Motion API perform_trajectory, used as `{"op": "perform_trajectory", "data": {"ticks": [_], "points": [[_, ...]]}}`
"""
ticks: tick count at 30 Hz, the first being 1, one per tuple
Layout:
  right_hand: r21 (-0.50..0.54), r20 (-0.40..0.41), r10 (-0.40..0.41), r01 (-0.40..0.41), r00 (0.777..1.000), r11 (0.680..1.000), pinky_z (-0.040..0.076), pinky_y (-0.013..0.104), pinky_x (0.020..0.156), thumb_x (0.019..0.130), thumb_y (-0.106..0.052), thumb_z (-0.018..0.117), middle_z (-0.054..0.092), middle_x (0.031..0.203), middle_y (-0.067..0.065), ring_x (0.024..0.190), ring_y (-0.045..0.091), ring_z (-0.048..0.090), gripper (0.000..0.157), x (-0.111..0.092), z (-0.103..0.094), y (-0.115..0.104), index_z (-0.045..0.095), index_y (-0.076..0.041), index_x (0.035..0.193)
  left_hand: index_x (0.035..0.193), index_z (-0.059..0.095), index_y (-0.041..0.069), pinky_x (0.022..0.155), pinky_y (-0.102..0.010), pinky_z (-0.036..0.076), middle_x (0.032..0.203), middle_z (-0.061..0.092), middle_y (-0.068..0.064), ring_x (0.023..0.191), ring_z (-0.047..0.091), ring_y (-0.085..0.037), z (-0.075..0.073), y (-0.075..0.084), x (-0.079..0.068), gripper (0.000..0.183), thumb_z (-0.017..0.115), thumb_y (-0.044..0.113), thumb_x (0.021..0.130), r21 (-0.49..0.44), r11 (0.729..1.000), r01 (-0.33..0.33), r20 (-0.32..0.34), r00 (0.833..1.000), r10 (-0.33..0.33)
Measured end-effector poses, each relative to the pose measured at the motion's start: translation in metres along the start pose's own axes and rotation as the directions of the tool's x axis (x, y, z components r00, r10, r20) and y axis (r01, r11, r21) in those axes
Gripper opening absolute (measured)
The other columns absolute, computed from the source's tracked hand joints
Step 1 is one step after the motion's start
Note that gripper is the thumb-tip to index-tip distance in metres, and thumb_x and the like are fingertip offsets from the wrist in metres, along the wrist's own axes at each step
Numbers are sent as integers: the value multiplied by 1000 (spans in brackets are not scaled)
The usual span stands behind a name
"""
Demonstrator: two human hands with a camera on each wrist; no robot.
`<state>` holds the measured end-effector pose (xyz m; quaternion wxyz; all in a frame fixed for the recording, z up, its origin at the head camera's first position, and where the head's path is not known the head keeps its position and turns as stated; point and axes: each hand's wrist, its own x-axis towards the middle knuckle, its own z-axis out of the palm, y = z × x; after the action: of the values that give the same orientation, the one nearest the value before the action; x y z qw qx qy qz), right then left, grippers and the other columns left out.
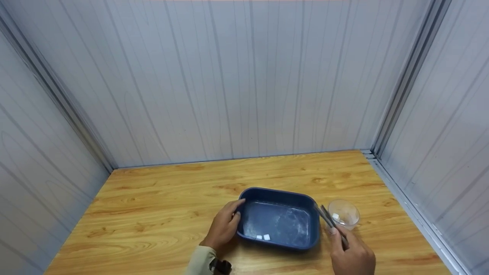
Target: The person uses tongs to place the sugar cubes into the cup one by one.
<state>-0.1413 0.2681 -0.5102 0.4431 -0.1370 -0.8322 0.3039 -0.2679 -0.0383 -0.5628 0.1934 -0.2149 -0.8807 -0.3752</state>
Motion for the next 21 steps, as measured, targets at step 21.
{"op": "perform_trajectory", "data": {"ticks": [21], "points": [[105,217,-138,118,966,987,41,6,53,71,-8,78,70,72,-1,63,-14,54,14,-14,23,-8,75,-12,84,130,55,15,87,-35,46,123,55,3,109,55,-13,-3,-1,0,40,51,10,90,-6,1000,-19,-32,999,19]]}}
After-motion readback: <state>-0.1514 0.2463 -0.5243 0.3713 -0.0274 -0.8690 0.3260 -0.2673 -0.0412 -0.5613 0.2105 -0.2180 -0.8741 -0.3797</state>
